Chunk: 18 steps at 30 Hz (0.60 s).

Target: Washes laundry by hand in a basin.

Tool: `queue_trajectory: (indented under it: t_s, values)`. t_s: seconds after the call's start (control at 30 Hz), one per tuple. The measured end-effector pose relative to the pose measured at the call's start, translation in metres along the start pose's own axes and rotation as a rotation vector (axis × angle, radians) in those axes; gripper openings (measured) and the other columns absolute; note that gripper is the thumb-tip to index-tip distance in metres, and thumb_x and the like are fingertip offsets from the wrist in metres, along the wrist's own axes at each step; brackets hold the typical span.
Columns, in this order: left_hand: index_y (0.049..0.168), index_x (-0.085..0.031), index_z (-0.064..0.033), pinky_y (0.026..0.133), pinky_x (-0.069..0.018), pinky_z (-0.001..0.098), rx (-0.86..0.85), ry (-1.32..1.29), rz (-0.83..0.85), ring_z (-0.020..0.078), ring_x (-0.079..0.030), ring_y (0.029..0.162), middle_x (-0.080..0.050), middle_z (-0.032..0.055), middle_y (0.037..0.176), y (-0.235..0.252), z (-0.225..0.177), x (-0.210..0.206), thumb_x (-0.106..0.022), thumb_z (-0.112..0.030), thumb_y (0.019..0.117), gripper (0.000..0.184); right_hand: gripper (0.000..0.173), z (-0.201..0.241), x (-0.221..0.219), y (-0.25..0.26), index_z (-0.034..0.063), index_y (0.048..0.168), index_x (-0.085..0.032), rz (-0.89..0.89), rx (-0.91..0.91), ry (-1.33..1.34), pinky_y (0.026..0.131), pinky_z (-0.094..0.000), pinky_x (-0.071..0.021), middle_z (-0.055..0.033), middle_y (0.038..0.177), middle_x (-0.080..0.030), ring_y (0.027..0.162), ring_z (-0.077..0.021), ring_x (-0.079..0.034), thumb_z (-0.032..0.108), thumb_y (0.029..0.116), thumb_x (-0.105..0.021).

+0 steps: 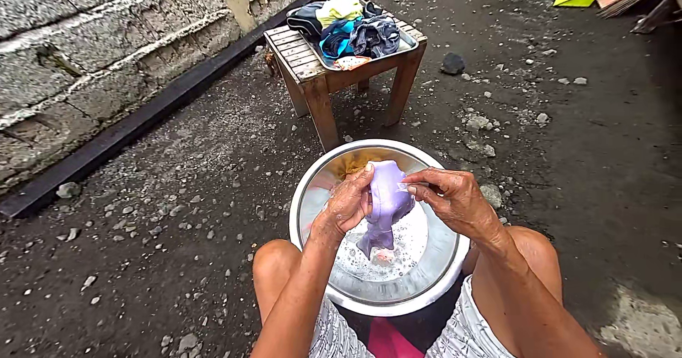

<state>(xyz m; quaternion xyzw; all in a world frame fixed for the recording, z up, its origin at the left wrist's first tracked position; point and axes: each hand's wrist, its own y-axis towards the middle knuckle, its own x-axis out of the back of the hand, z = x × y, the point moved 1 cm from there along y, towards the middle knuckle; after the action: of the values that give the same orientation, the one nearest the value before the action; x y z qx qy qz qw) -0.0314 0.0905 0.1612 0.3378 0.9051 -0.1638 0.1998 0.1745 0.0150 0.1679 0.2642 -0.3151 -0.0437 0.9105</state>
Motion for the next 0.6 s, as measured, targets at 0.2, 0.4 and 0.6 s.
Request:
queue_trajectory:
  t_s: [0.2, 0.4, 0.6]
  values:
    - [0.117, -0.059, -0.0113, 0.074, -0.0608, 0.0274, -0.004, -0.011, -0.016, 0.0127, -0.072, 0.083, -0.071, 0.0054, 0.095, -0.0024, -0.0011, 0.0021, -0.027, -0.036, 0.1124, 0.040, 0.019, 0.0028, -0.0016, 0.0002, 0.0068, 0.105, -0.078, 0.001, 0.029, -0.073, 0.068, -0.0191, -0.0551, -0.0041, 0.087, -0.072, 0.071, -0.0049, -0.065, 0.016, 0.0984, -0.063]
    - [0.118, -0.058, -0.0114, 0.075, -0.0603, 0.0273, 0.013, 0.004, -0.010, 0.0125, -0.071, 0.085, -0.071, 0.0048, 0.097, -0.0029, -0.0003, 0.0001, -0.027, -0.035, 0.1124, 0.040, 0.019, 0.0049, -0.0042, -0.0001, 0.0066, 0.104, -0.078, 0.002, 0.060, -0.104, 0.069, -0.0201, -0.0548, -0.0046, 0.087, -0.072, 0.072, -0.0059, -0.064, 0.016, 0.0979, -0.062]
    - [0.118, -0.058, -0.0106, 0.076, -0.0598, 0.0276, 0.022, 0.024, -0.021, 0.0126, -0.071, 0.085, -0.070, 0.0047, 0.097, -0.0028, 0.0000, -0.0003, -0.028, -0.037, 0.1123, 0.041, 0.020, 0.0050, -0.0024, -0.0006, 0.0068, 0.104, -0.078, 0.021, 0.064, -0.124, 0.069, -0.0207, -0.0549, -0.0047, 0.087, -0.072, 0.072, -0.0065, -0.065, 0.016, 0.0983, -0.062]
